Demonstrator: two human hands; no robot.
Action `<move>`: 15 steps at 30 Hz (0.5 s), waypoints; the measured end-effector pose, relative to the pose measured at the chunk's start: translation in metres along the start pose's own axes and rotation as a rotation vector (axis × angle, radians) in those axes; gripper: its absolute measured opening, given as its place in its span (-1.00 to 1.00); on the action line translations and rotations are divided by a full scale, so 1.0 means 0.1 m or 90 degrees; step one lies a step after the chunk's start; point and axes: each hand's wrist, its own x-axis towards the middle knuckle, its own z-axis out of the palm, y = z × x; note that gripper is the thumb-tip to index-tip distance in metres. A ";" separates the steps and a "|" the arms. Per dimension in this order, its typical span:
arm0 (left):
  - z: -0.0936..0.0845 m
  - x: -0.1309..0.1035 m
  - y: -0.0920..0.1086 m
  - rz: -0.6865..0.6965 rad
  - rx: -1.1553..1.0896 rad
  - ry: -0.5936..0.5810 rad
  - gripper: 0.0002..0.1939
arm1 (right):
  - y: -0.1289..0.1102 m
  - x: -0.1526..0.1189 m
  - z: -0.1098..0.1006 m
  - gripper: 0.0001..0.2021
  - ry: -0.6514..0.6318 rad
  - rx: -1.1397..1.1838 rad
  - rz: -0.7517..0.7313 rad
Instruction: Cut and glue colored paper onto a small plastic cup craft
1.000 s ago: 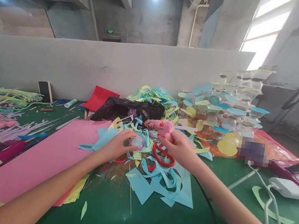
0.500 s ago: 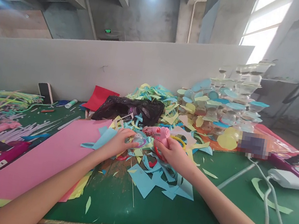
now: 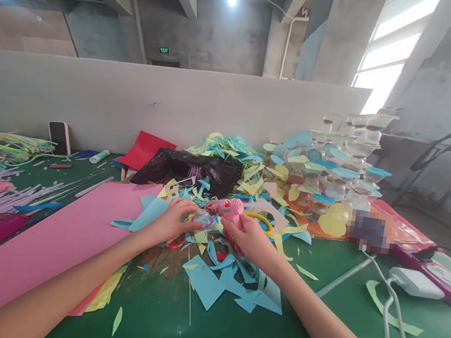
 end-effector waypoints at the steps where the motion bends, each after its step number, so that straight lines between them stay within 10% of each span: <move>1: 0.01 0.00 -0.01 0.002 -0.002 0.005 -0.67 | 0.00 0.01 0.00 -0.59 0.000 -0.005 -0.001; 15: -0.01 -0.01 0.02 0.008 -0.018 0.004 -0.67 | 0.01 0.03 0.02 -0.59 -0.010 0.017 0.011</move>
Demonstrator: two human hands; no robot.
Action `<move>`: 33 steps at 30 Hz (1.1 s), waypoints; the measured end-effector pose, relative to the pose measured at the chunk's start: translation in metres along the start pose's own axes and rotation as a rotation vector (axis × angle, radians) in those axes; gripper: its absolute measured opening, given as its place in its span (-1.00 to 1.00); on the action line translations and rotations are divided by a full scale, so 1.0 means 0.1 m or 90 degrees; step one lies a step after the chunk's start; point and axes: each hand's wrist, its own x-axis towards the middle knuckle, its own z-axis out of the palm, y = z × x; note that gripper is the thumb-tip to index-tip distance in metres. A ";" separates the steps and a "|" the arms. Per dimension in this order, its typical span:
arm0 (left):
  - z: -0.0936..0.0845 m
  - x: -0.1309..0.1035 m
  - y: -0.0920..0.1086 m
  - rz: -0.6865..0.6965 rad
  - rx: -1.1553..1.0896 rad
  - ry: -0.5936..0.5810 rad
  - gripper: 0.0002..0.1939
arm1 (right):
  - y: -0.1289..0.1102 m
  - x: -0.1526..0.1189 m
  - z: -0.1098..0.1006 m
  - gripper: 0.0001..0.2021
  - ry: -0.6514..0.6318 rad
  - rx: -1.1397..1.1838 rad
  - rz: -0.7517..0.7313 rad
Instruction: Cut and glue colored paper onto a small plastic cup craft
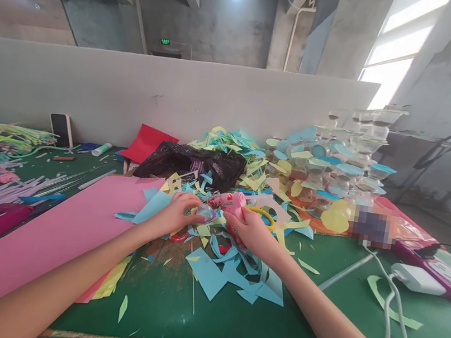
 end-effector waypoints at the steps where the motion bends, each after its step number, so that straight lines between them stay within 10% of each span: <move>1: 0.01 0.00 -0.01 0.000 0.001 0.002 -0.67 | 0.00 0.00 0.00 -0.59 0.000 -0.001 0.002; 33: 0.00 0.01 0.01 -0.032 0.011 -0.003 -0.71 | 0.03 -0.04 -0.03 -0.57 0.010 -0.007 -0.041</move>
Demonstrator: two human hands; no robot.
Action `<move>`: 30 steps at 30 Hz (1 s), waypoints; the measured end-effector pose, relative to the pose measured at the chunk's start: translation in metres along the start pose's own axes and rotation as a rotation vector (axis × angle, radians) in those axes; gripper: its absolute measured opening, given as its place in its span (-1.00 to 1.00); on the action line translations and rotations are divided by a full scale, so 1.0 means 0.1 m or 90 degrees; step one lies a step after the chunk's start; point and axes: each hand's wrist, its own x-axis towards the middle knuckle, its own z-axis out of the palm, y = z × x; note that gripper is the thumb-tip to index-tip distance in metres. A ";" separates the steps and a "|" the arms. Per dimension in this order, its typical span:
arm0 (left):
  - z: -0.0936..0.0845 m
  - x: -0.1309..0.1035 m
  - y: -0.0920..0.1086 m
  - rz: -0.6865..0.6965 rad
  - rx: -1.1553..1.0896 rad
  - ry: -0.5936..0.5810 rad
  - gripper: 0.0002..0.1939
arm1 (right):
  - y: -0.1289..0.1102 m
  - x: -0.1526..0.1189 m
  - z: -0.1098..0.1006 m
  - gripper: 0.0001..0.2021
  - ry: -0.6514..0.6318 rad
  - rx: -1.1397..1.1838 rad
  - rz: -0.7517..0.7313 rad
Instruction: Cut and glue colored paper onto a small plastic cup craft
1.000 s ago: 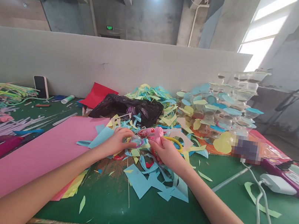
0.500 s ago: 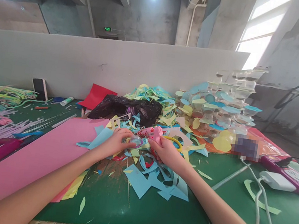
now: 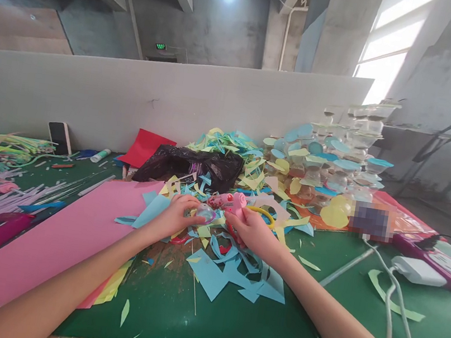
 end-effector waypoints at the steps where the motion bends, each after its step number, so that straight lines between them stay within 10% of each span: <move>1: 0.00 0.00 -0.01 0.002 0.004 0.000 -0.70 | 0.00 0.00 -0.01 -0.57 0.000 -0.002 0.002; 30: 0.02 -0.01 -0.02 -0.006 0.004 0.001 -0.68 | -0.02 -0.01 -0.05 -0.58 -0.009 -0.093 0.025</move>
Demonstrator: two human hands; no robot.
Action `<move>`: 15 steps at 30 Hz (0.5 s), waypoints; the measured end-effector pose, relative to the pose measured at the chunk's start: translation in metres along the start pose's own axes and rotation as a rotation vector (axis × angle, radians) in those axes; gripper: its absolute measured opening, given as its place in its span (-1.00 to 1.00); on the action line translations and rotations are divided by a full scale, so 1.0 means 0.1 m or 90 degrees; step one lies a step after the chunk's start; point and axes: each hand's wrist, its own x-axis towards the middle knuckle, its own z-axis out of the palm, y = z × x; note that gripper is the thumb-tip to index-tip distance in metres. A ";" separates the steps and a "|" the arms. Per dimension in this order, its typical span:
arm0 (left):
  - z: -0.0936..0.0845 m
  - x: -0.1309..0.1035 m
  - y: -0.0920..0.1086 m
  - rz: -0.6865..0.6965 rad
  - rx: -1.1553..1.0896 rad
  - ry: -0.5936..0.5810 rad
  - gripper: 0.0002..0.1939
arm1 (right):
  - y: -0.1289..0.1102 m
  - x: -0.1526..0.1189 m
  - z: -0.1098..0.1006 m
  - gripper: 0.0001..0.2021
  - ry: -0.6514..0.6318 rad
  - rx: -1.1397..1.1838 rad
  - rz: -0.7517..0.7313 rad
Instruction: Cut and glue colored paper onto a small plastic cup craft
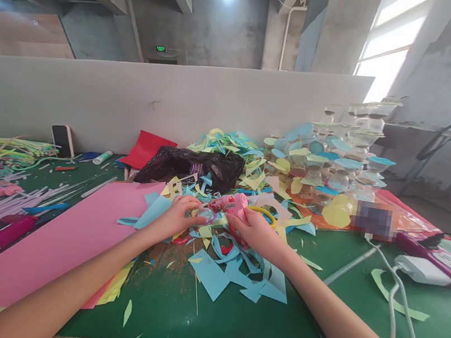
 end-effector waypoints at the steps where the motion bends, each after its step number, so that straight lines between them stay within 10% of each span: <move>1: 0.00 0.00 0.00 0.000 0.001 0.001 -0.68 | 0.00 0.00 0.00 -0.58 -0.002 0.002 -0.001; 15: 0.00 0.01 0.00 0.003 0.005 -0.010 -0.67 | 0.09 0.05 0.00 -0.65 -0.013 0.143 0.012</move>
